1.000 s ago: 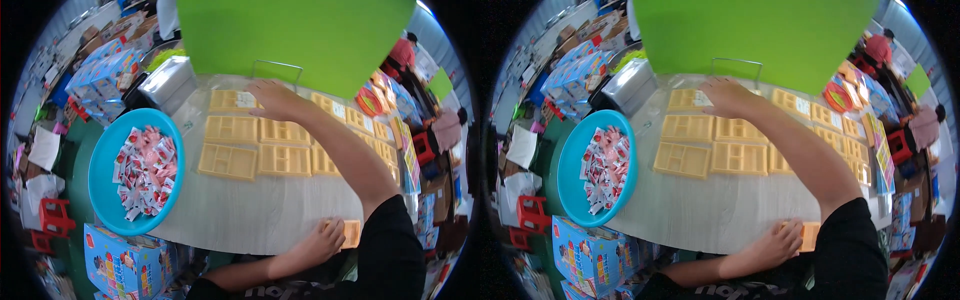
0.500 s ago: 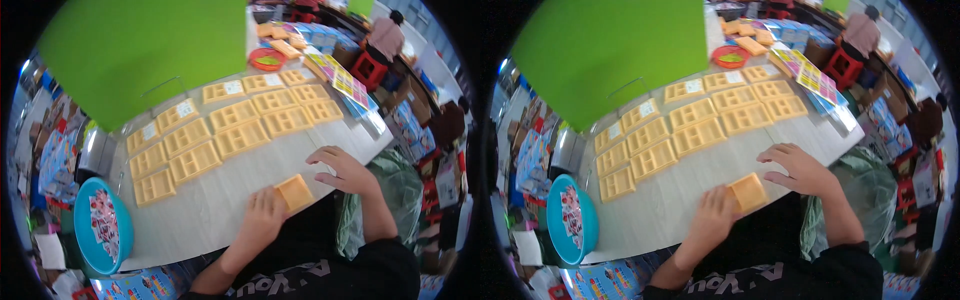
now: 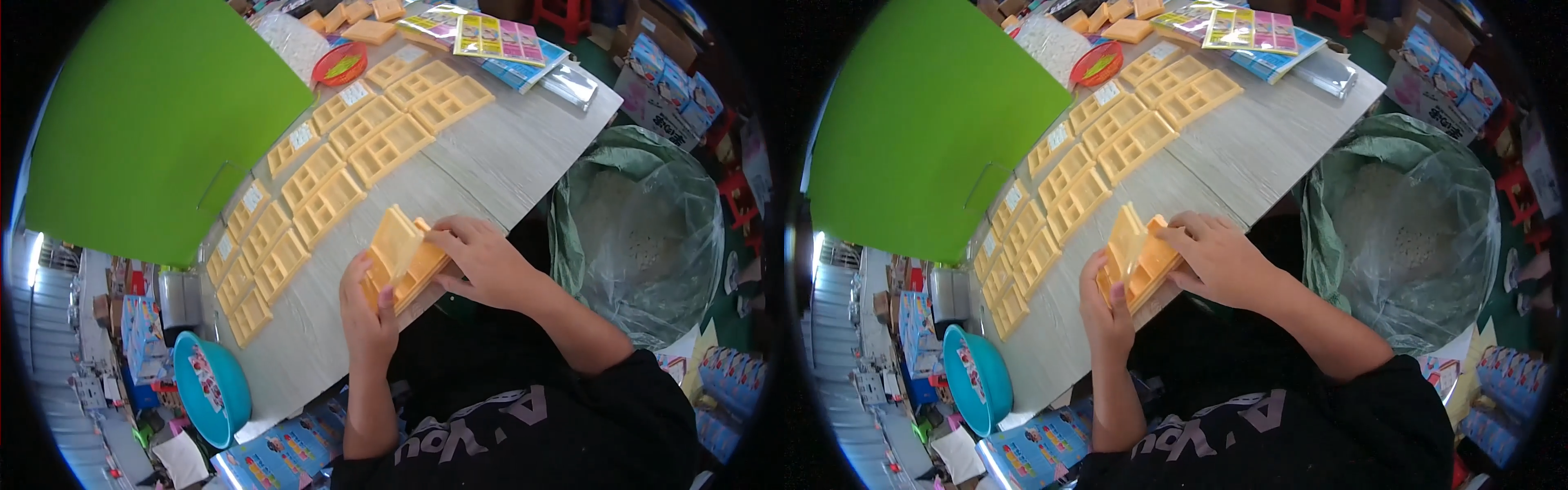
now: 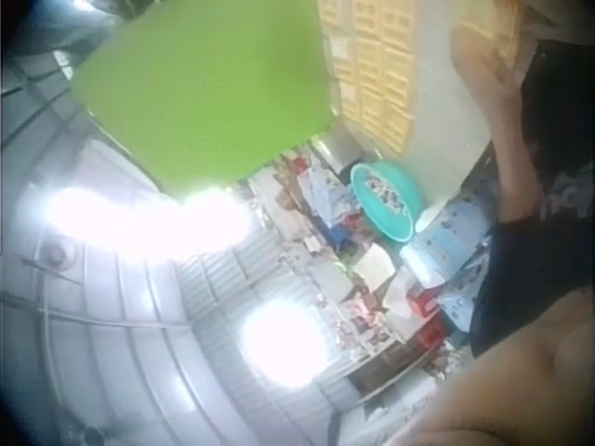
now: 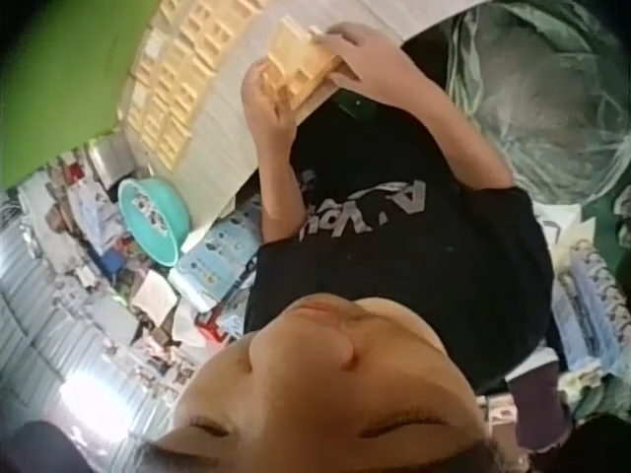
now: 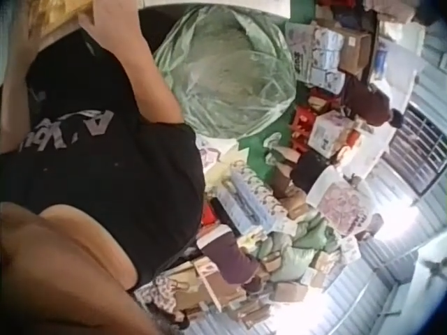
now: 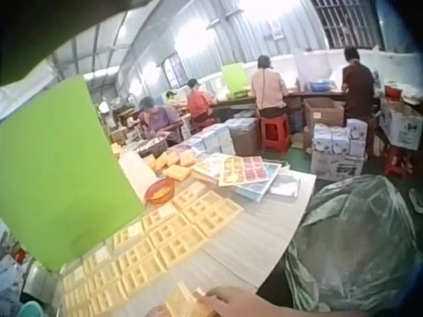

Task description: Placing small white cubes into rectangular compartments of yellow plastic trays and stacking the completed trays.

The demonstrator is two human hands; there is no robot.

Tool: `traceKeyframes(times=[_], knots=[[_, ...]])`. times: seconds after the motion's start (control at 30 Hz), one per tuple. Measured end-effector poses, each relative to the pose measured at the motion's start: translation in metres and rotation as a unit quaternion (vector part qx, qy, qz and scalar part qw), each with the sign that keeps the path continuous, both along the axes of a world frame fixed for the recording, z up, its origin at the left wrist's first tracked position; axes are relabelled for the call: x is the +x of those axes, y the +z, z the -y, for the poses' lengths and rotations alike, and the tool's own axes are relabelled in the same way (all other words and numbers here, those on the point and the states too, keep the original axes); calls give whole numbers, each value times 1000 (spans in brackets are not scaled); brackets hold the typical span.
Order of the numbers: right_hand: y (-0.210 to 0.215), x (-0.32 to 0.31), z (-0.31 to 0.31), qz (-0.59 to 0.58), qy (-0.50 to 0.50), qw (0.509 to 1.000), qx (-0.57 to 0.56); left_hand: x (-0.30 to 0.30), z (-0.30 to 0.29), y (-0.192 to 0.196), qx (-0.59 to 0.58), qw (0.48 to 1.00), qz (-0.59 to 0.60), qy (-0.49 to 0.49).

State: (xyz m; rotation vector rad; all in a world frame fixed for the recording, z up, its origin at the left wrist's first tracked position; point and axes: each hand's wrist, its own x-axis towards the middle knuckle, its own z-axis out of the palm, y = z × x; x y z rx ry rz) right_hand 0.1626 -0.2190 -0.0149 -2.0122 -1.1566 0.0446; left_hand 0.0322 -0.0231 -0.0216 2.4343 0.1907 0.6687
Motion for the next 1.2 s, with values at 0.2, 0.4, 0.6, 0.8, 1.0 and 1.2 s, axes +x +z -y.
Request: traceKeyframes(times=[0.2, 0.4, 0.6, 0.8, 1.0, 1.2], knots=[[-9, -4, 1, 59, 32, 998, 19, -48, -49, 6, -97, 986, 94, 98], [-7, -3, -1, 44, 26, 998, 33, -170, -105, 9, 45, 974, -78, 210], [-2, -1, -4, 45, 35, 998, 7, -194, -128, 11, 204, 913, -199, 291], [-7, -6, -4, 30, 39, 998, 31, -152, -104, 10, 228, 920, -82, 309], [0, -18, -10, -71, 18, 995, 70, -97, -6, 14, -7, 985, -83, 149], [-9, -29, -21, -97, 50, 992, 56, -60, -3, 1, 42, 985, -96, 138]])
